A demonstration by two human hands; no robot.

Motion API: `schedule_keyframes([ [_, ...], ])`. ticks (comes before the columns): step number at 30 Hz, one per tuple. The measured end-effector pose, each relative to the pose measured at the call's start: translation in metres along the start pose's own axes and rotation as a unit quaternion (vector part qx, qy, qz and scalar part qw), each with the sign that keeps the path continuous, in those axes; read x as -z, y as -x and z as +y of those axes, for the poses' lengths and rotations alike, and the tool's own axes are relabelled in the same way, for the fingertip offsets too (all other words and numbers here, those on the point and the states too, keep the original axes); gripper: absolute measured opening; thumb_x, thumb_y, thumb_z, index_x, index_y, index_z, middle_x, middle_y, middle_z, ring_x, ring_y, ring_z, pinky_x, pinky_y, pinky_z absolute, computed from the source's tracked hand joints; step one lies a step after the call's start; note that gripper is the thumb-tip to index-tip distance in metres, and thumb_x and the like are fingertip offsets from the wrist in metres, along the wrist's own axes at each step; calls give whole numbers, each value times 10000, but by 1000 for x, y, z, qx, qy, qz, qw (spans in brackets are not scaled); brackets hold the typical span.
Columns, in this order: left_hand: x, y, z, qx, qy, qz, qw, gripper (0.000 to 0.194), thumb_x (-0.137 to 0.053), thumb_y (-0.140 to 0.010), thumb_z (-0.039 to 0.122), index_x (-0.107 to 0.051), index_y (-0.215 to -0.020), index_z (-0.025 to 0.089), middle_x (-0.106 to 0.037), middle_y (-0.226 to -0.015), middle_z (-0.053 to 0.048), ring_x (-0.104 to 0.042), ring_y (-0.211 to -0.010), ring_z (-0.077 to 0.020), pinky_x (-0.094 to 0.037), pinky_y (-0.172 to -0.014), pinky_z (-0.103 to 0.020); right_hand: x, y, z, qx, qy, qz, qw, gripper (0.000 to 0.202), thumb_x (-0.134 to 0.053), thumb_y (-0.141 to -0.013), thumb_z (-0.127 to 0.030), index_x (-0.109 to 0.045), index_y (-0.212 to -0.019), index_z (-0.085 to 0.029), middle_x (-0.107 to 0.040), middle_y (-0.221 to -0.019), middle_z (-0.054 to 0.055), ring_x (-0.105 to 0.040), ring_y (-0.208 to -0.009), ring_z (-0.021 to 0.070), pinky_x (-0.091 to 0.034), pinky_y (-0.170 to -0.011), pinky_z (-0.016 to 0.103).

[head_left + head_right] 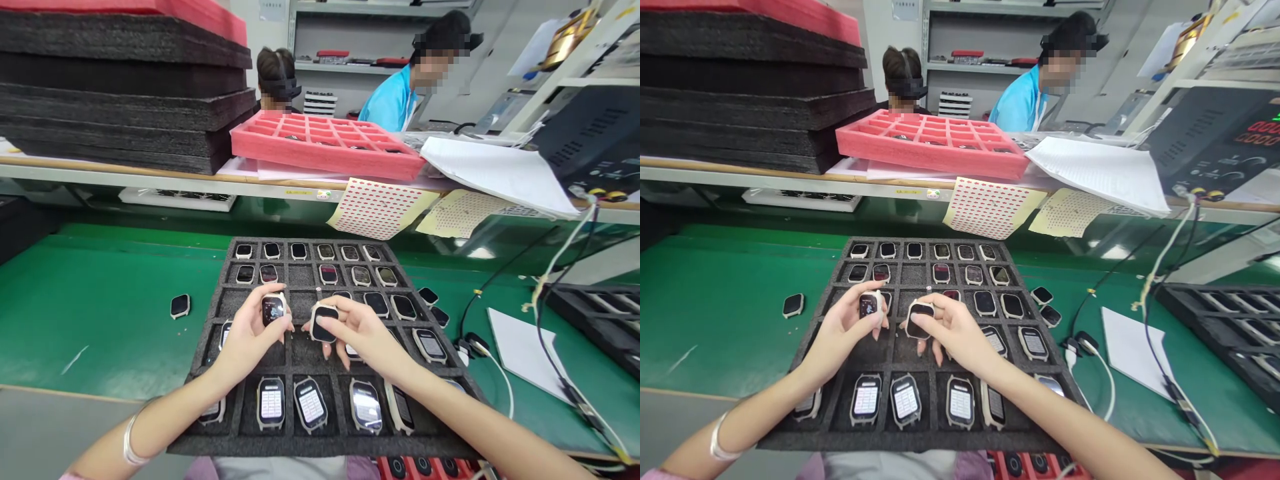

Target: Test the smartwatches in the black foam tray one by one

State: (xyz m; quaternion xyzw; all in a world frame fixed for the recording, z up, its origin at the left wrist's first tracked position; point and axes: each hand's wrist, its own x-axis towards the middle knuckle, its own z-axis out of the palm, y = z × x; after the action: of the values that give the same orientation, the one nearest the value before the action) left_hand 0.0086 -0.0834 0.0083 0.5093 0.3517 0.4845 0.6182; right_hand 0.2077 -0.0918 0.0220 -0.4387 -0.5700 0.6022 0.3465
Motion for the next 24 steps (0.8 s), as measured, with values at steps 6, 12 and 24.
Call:
schedule_keyframes([
  [6, 0, -1, -4, 30, -1, -24, 999, 380, -627, -806, 219, -477, -1155, 199, -553, -854, -6, -590, -720, -139, -475, -620, -250, 4, 3, 0, -6, -115, -45, 992, 552, -644, -858, -316, -413, -1350, -223, -630, -1042, 96, -611, -708, 135, -506, -443, 173],
  [12, 0, -1, -4, 43, -19, -40, 998, 364, -605, -817, 193, -461, -1151, 208, -541, -848, 3, -583, -726, -133, -466, -600, -231, 8, 4, 4, 3, -121, -72, 990, 382, -683, -832, -271, -583, -1190, -184, -624, -1006, 73, -621, -619, 104, -519, -468, 184],
  [24, 1, 1, -11, 54, -91, -93, 990, 241, -558, -819, 135, -453, -1026, 202, -470, -726, 57, -470, -564, -75, -377, -521, -196, 8, 3, 8, -13, -164, -82, 983, 495, -720, -796, -318, -557, -1244, -183, -627, -1023, 93, -641, -611, 130, -516, -438, 196],
])
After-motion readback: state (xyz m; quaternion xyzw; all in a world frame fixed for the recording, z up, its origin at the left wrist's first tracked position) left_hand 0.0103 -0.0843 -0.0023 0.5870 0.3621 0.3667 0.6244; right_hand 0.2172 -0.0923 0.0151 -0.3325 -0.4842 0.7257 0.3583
